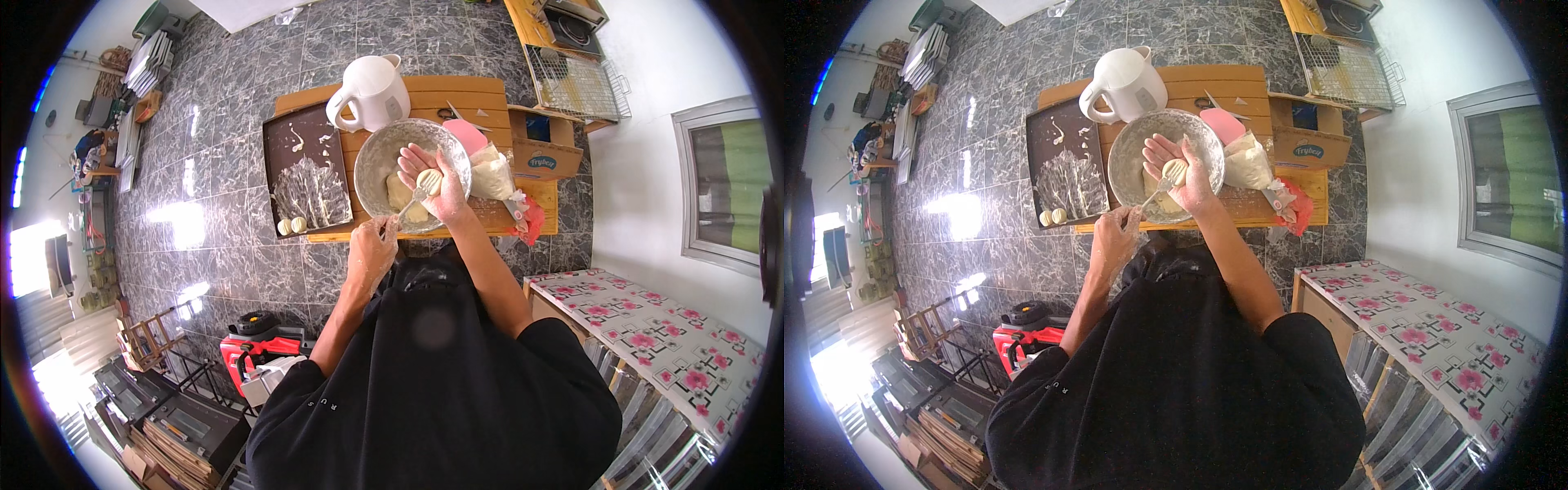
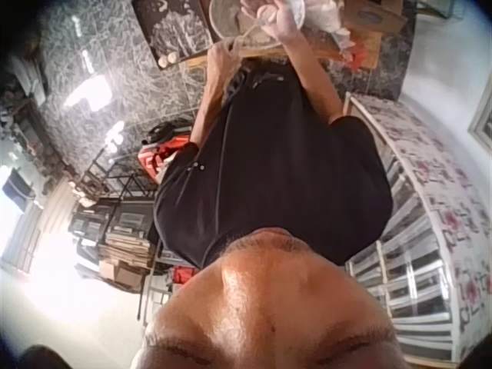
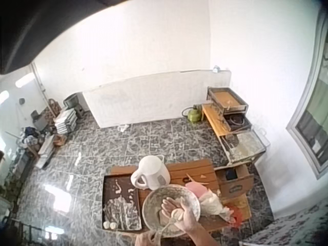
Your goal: The person takes dough from a bowl and rolls it into spheres using their hands. They then press the spheres onto a tray to flatten them.
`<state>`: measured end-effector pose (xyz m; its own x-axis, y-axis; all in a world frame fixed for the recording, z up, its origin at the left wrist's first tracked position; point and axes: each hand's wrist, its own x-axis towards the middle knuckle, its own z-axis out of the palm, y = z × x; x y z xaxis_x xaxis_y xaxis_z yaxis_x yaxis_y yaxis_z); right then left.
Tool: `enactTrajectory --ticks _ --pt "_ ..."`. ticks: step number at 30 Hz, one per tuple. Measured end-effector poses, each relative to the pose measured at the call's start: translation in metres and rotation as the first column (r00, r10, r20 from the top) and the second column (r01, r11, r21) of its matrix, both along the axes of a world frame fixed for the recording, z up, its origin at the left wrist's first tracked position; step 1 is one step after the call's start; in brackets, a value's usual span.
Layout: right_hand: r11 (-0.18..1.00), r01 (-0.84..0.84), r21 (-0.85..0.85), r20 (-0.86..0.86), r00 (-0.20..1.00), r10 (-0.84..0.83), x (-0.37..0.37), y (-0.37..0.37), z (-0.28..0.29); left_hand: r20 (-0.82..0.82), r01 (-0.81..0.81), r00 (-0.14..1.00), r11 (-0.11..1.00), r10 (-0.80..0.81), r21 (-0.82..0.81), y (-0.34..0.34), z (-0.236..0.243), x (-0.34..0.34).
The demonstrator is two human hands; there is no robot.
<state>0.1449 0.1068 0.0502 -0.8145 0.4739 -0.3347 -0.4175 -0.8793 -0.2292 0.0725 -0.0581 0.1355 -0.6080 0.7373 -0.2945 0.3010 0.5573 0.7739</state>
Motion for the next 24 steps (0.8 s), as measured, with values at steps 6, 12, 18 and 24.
enactTrajectory --ticks 6,12,18,24 --pt "1.000 -0.003 -0.009 0.001 1.000 0.003 0.0002 -0.0002 -0.0007 -0.001 0.005 1.000 1.000 -0.005 -0.011 0.0001 0.0004 0.0001" --pt "1.000 -0.004 -0.005 -0.002 1.000 0.004 0.0000 0.0005 -0.0022 -0.005 0.002 1.000 1.000 -0.002 0.002 0.0003 -0.0009 0.0001" --pt "1.000 -0.006 -0.009 0.000 1.000 0.006 0.0001 -0.0001 -0.0008 0.003 -0.012 1.000 0.999 0.012 0.032 -0.0003 -0.0002 -0.0009" --pt "0.996 0.010 -0.088 0.001 1.000 -0.010 -0.0013 0.0023 -0.0034 -0.001 -0.026 1.000 0.997 0.026 0.070 -0.0001 0.0052 -0.0026"
